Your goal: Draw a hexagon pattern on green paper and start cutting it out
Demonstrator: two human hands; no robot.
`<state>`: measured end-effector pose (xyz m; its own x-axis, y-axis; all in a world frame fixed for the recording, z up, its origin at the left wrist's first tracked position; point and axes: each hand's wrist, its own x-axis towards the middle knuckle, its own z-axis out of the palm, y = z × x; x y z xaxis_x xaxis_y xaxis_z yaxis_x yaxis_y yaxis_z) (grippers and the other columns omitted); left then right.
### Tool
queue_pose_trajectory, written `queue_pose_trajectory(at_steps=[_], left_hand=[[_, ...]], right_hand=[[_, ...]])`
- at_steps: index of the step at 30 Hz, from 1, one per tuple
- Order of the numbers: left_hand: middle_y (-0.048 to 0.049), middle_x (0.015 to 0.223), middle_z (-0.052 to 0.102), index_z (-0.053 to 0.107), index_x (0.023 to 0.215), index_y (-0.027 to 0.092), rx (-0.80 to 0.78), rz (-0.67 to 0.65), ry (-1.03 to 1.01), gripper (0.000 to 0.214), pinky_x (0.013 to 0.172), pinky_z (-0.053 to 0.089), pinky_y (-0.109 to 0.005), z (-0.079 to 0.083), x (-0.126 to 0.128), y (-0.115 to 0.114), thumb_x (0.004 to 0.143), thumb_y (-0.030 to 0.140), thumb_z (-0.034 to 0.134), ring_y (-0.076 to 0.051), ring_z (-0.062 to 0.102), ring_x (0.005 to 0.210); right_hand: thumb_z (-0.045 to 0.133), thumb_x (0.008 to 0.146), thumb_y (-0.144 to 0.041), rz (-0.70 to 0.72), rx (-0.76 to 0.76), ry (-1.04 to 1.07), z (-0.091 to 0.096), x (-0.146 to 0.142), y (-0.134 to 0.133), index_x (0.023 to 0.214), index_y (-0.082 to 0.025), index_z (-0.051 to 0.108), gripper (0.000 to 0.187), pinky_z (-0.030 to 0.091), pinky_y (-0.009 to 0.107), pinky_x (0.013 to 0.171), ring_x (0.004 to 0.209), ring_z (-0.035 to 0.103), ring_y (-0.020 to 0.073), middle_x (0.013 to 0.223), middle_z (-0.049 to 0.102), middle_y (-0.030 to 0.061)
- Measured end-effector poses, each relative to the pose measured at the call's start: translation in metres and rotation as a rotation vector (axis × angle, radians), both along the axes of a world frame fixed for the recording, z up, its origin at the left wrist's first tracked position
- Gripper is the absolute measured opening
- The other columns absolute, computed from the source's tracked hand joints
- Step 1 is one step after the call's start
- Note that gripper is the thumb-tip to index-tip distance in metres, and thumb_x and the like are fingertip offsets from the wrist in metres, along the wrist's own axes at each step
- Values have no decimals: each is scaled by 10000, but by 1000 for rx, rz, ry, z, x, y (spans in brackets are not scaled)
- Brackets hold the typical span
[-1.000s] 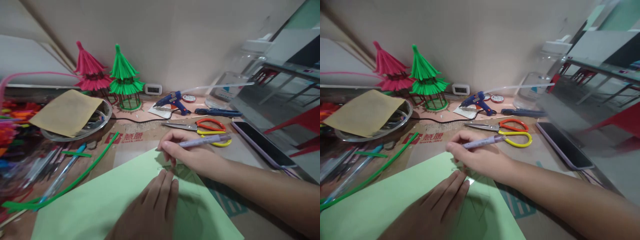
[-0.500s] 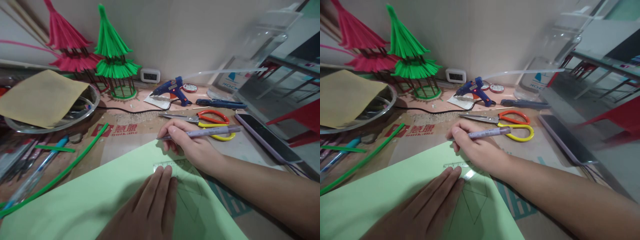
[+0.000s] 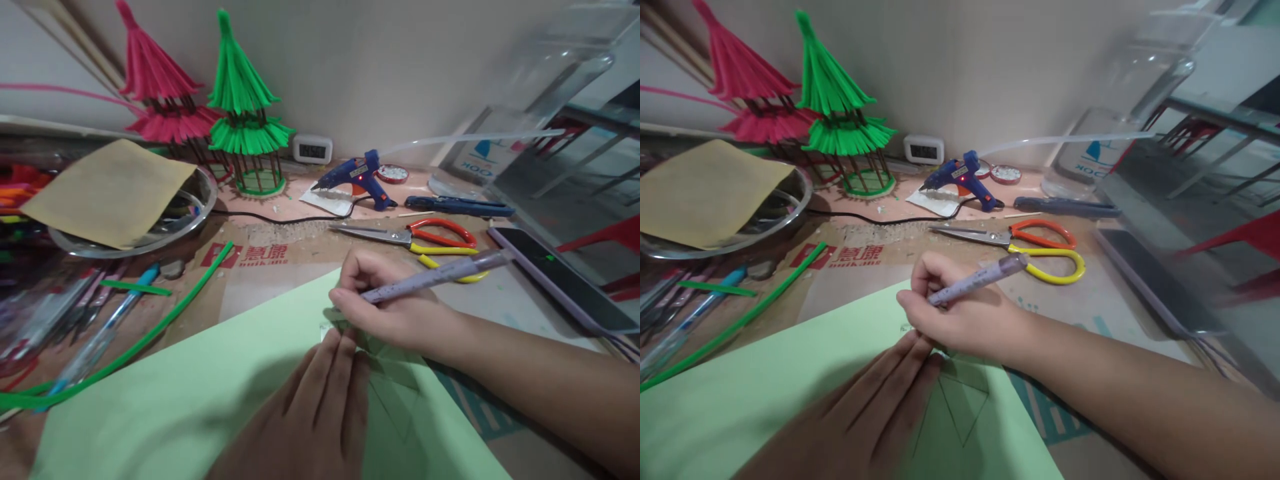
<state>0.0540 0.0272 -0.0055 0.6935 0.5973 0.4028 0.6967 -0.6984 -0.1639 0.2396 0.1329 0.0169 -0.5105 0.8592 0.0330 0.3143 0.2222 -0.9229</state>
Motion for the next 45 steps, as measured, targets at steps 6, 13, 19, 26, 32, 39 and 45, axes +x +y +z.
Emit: queue_pose_trajectory(at_steps=[6, 13, 19, 26, 32, 39, 45], left_hand=[[-67, 1251, 758, 679, 1228, 136, 26, -2, 22, 357, 1044, 425, -319, 4, 6, 4, 1029, 148, 383, -192, 690, 1162], [-44, 1154, 793, 741, 1138, 168, 50, 3, -6, 437, 1033, 417, -305, -2, 7, 5, 1040, 122, 317, -175, 709, 1080], [-50, 1219, 770, 732, 1184, 172, 2, 11, 2, 454, 1053, 409, -304, 5, 6, 4, 1045, 124, 302, -180, 673, 1147], [-85, 1251, 752, 677, 1232, 130, -7, 9, -5, 424, 1059, 418, -318, 5, 4, 1, 1050, 140, 295, -201, 666, 1181], [-75, 1250, 755, 668, 1231, 136, -23, 12, -10, 428, 1060, 416, -310, 5, 7, 4, 1050, 138, 280, -194, 665, 1180], [-92, 1327, 715, 613, 1294, 121, -47, 0, 11, 379, 1116, 362, -310, 6, 3, 3, 1049, 175, 328, -203, 628, 1242], [-96, 1322, 715, 606, 1295, 120, -42, 16, 8, 354, 1149, 324, -308, 3, 3, 4, 1060, 170, 346, -202, 598, 1261]], right_hand=[[615, 846, -231, -61, 134, -56, 0, -5, -1, 627, -226, 421, 293, 296, 194, 436, 472, 394, 66, 528, 448, -75], [619, 844, -220, -44, 122, -88, 2, -6, -2, 625, -224, 425, 293, 281, 192, 432, 476, 367, 64, 528, 444, -80], [614, 843, -207, -32, 130, -110, 2, -8, -1, 629, -223, 422, 288, 280, 193, 435, 477, 364, 63, 533, 442, -83], [594, 834, -177, -12, 209, -165, 3, -4, 0, 623, -225, 405, 288, 261, 212, 451, 481, 352, 71, 527, 423, -80], [564, 808, -170, 0, 213, -184, 6, 1, 1, 614, -235, 381, 274, 256, 226, 450, 475, 329, 81, 520, 393, -76], [543, 779, -163, -1, 225, -228, 7, 6, 4, 609, -236, 337, 277, 252, 241, 475, 498, 331, 85, 538, 345, -77], [546, 750, -128, 16, 208, -263, 8, 11, 5, 610, -224, 337, 269, 253, 244, 481, 510, 330, 79, 553, 334, -81]])
